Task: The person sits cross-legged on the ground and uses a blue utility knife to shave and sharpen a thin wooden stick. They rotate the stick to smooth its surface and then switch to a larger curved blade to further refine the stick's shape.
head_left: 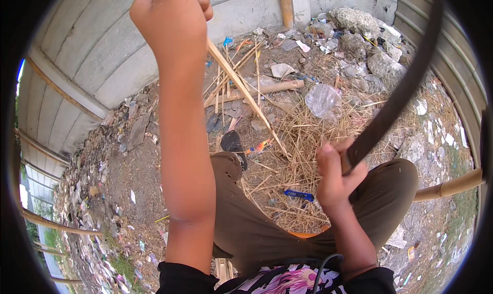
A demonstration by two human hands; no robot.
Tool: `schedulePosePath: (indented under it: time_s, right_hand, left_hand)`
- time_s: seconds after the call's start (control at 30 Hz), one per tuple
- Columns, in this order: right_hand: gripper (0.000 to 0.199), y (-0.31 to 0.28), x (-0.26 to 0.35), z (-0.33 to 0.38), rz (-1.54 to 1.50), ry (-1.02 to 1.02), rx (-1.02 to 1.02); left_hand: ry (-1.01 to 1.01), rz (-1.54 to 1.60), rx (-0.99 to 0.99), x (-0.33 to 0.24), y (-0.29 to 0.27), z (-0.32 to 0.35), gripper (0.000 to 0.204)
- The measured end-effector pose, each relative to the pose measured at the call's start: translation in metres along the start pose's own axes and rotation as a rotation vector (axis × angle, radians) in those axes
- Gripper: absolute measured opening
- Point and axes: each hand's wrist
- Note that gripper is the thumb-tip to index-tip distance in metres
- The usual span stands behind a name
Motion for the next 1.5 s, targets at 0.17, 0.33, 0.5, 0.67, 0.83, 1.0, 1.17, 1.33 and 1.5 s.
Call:
schedulePosePath:
  time_s: [0.17,0.33,0.5,0.67,0.83,1.0,1.17,1.33,1.5]
  right_hand:
    - [0.025,-0.038,-0.100,0.054,0.625,0.595,0.257]
    - [0.034,-0.056,-0.044,-0.026,-1.167,1.569,0.072]
    - [0.026,-0.010,0.014,-0.021,0.084,0.252,-0.006]
    - [0.020,-0.077,-0.167,0.098,0.882,0.418,0.456]
    - [0.018,-0.049,-0.126,0.049,0.473,0.776,0.082]
    - [0.026,-0.016,-0.064,0.032,0.178,0.441,-0.023]
    - [0.031,-0.066,-0.187,0.104,0.904,0.839,0.494]
    - [0.041,-0.120,-0.279,0.133,0.906,1.098,0.026]
    - [0.028,-0.046,-0.163,0.062,0.745,0.504,0.107]
  left_hand:
    - [-0.015,0.017,0.097,-0.013,0.011,0.018,0.057]
    - [-0.083,-0.026,0.090,-0.007,-0.001,0.003,0.057]
    - [0.032,-0.111,0.041,0.001,0.003,0.003,0.057]
    - [0.000,-0.056,0.078,-0.009,0.022,0.020,0.056]
    - [-0.030,-0.014,0.129,0.006,-0.021,-0.017,0.053]
    - [0.053,0.050,0.180,0.009,-0.025,-0.020,0.060]
    - [0.011,0.046,0.214,0.007,-0.007,-0.014,0.062]
    - [-0.009,0.064,0.199,0.002,-0.025,-0.021,0.057]
    - [-0.028,0.156,0.038,0.004,-0.064,-0.021,0.043]
Point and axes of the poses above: each hand's wrist, its own z-axis away from the middle knuckle, its own y-axis out of the palm, x = y × z, and after that the axes turned 2 degrees about -x, right-handed
